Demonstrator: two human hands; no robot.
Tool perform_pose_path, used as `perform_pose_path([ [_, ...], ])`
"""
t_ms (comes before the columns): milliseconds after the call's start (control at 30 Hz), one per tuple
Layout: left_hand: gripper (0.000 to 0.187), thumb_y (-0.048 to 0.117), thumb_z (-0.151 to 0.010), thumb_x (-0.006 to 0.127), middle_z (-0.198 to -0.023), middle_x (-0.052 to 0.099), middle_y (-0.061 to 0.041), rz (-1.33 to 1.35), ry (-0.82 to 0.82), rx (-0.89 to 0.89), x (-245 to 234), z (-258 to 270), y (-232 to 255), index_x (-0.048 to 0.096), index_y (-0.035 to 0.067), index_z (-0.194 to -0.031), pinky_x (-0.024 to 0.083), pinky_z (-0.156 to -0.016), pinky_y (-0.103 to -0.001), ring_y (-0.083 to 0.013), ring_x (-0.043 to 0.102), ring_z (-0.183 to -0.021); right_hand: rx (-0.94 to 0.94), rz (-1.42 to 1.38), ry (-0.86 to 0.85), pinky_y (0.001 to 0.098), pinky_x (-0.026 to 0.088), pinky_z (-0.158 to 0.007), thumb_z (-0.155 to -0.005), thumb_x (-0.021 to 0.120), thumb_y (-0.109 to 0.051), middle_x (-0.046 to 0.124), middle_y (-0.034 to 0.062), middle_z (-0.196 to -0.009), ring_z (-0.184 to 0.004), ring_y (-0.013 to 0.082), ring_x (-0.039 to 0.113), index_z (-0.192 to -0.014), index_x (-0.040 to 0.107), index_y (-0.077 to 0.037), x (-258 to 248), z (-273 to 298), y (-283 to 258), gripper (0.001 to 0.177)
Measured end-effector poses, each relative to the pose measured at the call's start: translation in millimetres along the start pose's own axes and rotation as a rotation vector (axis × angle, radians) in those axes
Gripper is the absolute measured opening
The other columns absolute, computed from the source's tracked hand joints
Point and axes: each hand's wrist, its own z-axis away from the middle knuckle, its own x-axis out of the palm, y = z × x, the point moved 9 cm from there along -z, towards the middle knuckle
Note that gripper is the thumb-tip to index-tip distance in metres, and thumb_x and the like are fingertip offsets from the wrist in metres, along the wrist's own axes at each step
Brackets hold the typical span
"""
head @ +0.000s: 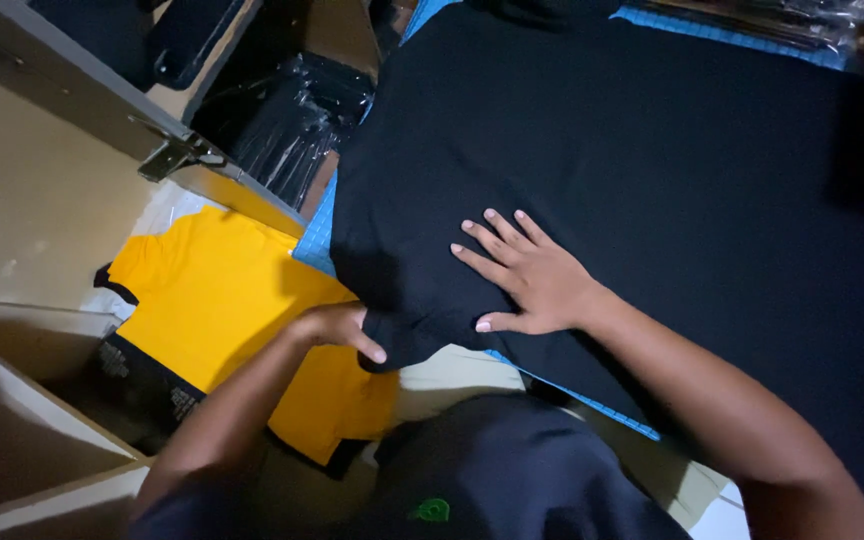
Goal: The person folds a black t-shirt on a blue mat. They smooth the shirt, fold the sleeves inward, fold the sides toward the center, and then fold the shirt in half to create a compact rectangle.
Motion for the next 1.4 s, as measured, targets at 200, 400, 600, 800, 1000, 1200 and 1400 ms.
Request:
perform_pose_path([
  [200,0.099,0.003,-0.064,0.095,-0.153,0.050,-0.024,0.715,0.116,0.279,37,-82,-175,0.049,0.001,-0.151,0.032,-0.121,-0.056,-0.0398,0.044,-0.143,0.012,-0.068,-0.116,0.0710,0.013,-0.119,-0.078,0.053,-0.093,0.027,0.0205,-0.167,-0.153,0.0499,0.019,-0.162,0.033,-0.015,4,-7,-23,0.116],
  [400,0.087,-0.012,-0.071,0.081,-0.159,0.043,-0.021,0.927,0.046,0.517,50,9,28,0.050,0.004,-0.151,0.026,-0.120,-0.064,-0.0402,0.040,-0.146,-0.031,0.003,-0.133,0.0720,0.006,-0.118,-0.074,0.065,-0.088,0.021,0.0172,-0.171,-0.155,0.0492,0.012,-0.165,0.027,-0.017,6,-5,-37,0.121],
  [600,0.104,0.000,-0.061,0.093,-0.157,0.043,-0.024,0.794,0.034,0.073,49,2,-50,0.045,0.006,-0.153,0.029,-0.120,-0.066,-0.0483,0.037,-0.144,-0.041,0.025,-0.205,0.0693,-0.002,-0.119,-0.063,0.077,-0.086,0.010,0.0144,-0.173,-0.156,0.0473,0.002,-0.167,0.017,-0.018,7,-3,-36,0.139],
  [800,0.050,0.057,-0.075,0.083,-0.095,0.077,-0.012,-0.117,0.042,-0.411,15,19,-77,0.077,0.012,-0.097,0.059,-0.073,-0.038,-0.0285,0.074,-0.081,-0.054,0.056,-0.235,0.0673,-0.003,-0.120,-0.066,0.071,-0.091,0.007,0.0134,-0.173,-0.156,0.0452,-0.001,-0.168,0.011,-0.020,10,-1,-39,0.138],
  [1000,0.050,0.064,-0.087,0.059,-0.086,0.075,-0.007,-0.872,0.251,-0.600,-26,63,32,0.077,0.017,-0.082,0.056,-0.081,-0.045,-0.0324,0.073,-0.093,-0.081,0.072,-0.132,0.0672,-0.001,-0.120,-0.064,0.059,-0.102,0.009,0.0139,-0.173,-0.156,0.0449,0.002,-0.168,0.014,-0.019,10,1,-35,0.140],
  [1200,0.036,0.045,-0.097,0.058,-0.119,0.064,-0.007,-0.893,1.014,0.242,-35,37,147,0.062,0.018,-0.121,0.050,-0.092,-0.046,-0.0332,0.062,-0.115,-0.099,0.053,-0.064,0.0679,0.003,-0.120,-0.072,0.036,-0.106,0.013,0.0132,-0.173,-0.157,0.0441,0.005,-0.167,0.019,-0.019,13,0,-36,0.130],
  [1400,0.078,0.047,-0.099,0.066,-0.157,0.041,-0.032,-0.904,1.288,0.296,-41,27,147,0.044,-0.006,-0.152,0.033,-0.117,-0.060,-0.0474,0.039,-0.146,-0.093,-0.048,-0.017,0.0688,0.002,-0.119,-0.093,0.028,-0.086,0.018,0.0156,-0.172,-0.156,0.0457,0.008,-0.164,0.029,-0.017,8,1,-35,0.099],
])
